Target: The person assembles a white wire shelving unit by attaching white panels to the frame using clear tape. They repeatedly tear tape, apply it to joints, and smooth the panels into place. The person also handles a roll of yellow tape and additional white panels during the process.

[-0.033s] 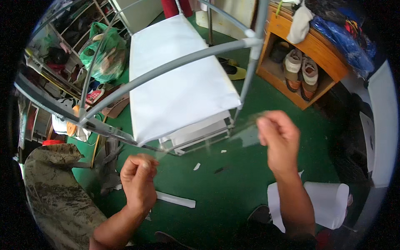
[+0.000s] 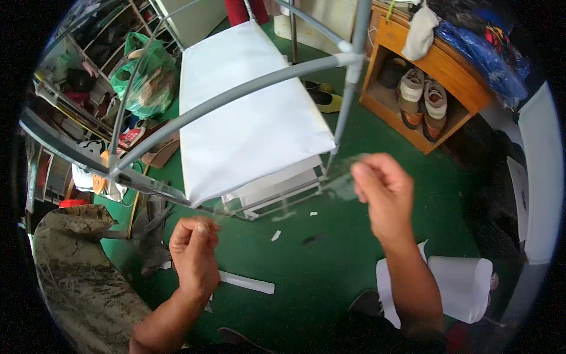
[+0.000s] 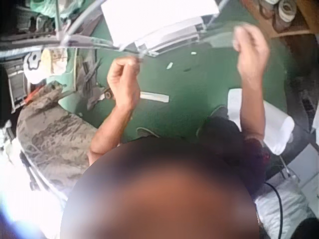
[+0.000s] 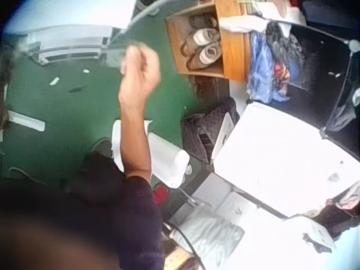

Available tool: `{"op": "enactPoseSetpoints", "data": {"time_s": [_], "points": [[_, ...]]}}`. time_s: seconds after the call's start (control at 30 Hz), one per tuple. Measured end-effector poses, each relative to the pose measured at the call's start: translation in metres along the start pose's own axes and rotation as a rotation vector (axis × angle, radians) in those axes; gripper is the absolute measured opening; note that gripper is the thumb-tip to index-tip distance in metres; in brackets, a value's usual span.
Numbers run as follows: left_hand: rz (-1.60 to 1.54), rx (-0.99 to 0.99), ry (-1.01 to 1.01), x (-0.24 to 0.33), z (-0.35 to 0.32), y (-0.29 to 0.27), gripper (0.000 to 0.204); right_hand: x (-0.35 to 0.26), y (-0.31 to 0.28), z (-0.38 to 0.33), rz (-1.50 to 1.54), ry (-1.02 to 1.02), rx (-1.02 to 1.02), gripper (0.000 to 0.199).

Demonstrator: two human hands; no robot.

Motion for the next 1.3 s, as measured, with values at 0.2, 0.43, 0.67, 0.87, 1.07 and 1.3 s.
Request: {"op": "enactPoseSetpoints", "data": {"time_s": [0.2,0.43,0.67,0.87,1.07,1.3], "points": [[-0.077,0.268,-0.056,-0.029,0.011,0.005,0.018,0.020,0.012,0.020,-0.045,0.100,-0.042,0.014],[-0.010,0.328,-0.029,-0.046,0.020,-0.006,0.018,0.021,0.023,0.029,-0.190,0.105,-0.043,0.013],[0.028,0.362,-0.032,-0.030,0.027,0.002,0.022,0.024,0.023,0.032,-0.216,0.045,-0.023,0.015],[0.017,0.400,-0.043,-0.027,0.023,0.009,0.019,0.024,0.020,0.035,-0.244,0.028,0.023,0.016],[0.056,0.442,-0.021,-0.027,0.022,0.011,0.022,0.023,0.025,0.033,-0.250,0.054,0.053,0.018],[0.118,0.449,-0.012,-0.029,0.026,0.012,0.024,0.020,0.024,0.035,-0.264,0.084,0.027,0.020]]}}
Point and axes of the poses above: each hand's wrist, its own z-axis towards the middle knuckle, its own y-axis out of the palm, x = y × z, the point moved 2 cm from there along z, towards the middle knuckle, and after that the axes turned 9 degrees about z, right-handed, at the moved point
